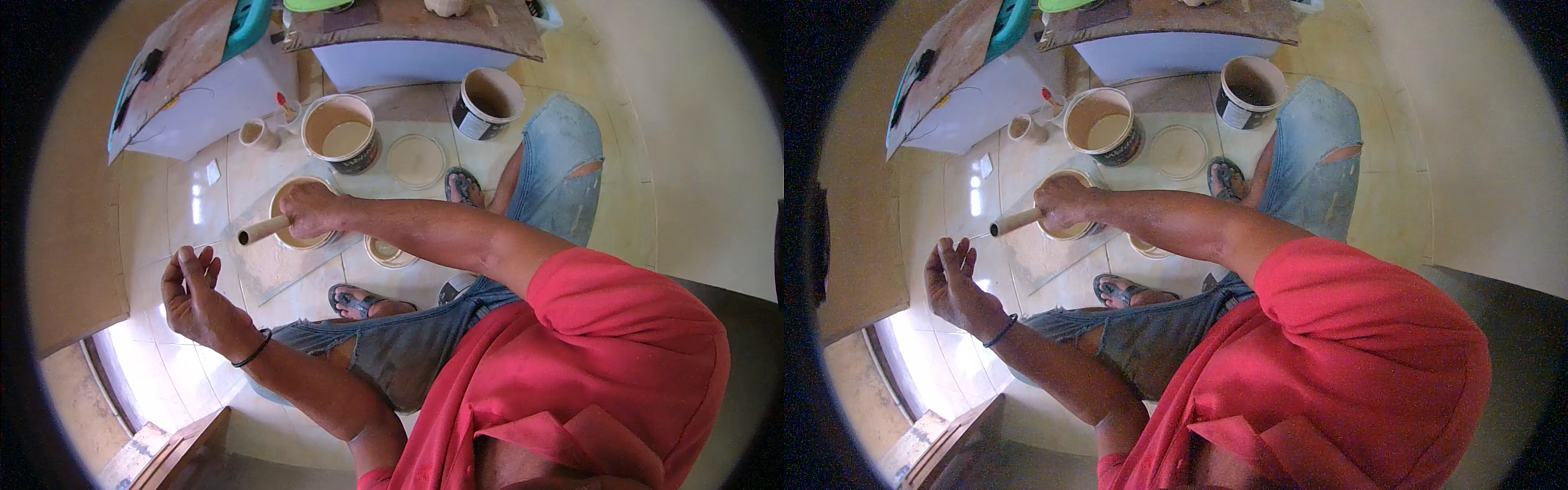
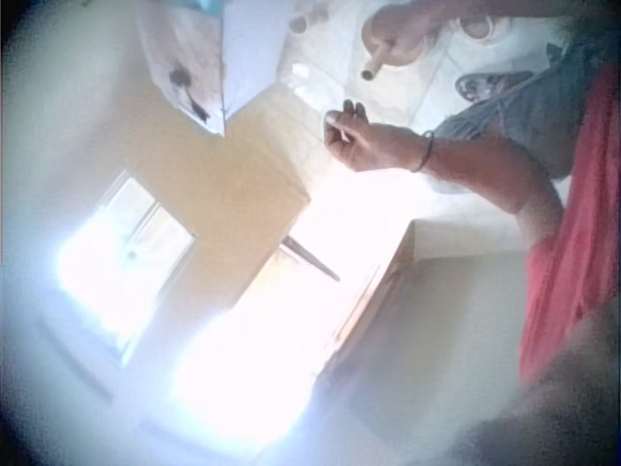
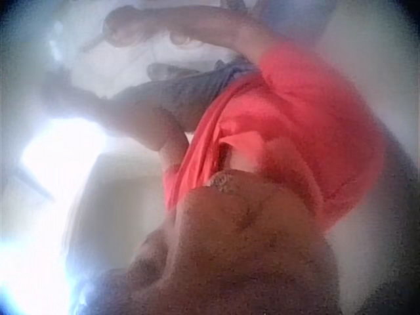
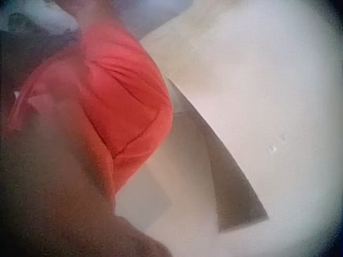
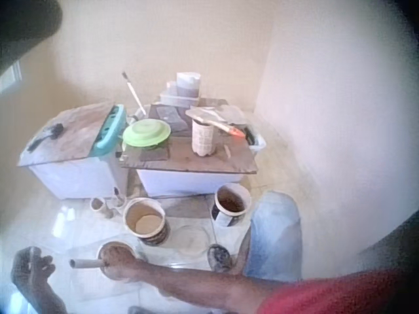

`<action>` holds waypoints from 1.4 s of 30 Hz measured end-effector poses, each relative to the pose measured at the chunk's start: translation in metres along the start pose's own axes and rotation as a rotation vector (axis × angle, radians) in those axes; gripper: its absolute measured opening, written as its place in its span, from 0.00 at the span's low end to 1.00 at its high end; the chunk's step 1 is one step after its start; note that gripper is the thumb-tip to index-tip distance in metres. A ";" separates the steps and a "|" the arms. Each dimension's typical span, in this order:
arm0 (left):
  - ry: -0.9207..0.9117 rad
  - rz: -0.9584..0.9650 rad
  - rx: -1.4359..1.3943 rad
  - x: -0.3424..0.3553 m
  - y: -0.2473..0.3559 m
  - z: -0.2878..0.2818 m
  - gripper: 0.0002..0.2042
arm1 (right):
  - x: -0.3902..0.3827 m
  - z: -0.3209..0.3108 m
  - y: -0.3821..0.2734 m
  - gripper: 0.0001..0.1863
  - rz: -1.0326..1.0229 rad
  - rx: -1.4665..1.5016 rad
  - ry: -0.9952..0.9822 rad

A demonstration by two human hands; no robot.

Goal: The person walks to a sink, washes a paintbrush, and returns to a room with paint supplies. They sit on the floor and stir paint in a bucket using a stick, then pour some paint into a smaller container.

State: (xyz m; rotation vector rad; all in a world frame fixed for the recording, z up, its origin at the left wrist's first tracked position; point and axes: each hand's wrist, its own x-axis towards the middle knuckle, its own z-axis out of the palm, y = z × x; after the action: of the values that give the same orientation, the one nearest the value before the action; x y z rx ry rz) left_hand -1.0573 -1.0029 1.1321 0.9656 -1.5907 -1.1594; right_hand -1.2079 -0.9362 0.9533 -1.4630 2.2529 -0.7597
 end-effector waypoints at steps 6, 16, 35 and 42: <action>-0.030 0.017 0.012 -0.004 0.001 0.005 0.10 | 0.007 0.023 0.004 0.08 0.087 0.443 0.054; 0.036 0.001 0.034 -0.004 0.002 -0.007 0.11 | 0.011 -0.020 -0.004 0.09 0.024 0.114 -0.136; 0.016 -0.010 -0.030 -0.002 0.008 -0.020 0.09 | 0.018 -0.001 -0.017 0.08 0.195 0.608 -0.146; 0.044 0.014 0.012 -0.001 0.001 -0.042 0.11 | 0.037 -0.016 0.011 0.14 -0.234 0.091 -0.034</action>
State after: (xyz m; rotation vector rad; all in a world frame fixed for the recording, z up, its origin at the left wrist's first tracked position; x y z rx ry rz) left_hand -1.0171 -1.0122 1.1392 0.9804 -1.5681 -1.1129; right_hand -1.2401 -0.9625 0.9589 -1.7008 2.0170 -0.8861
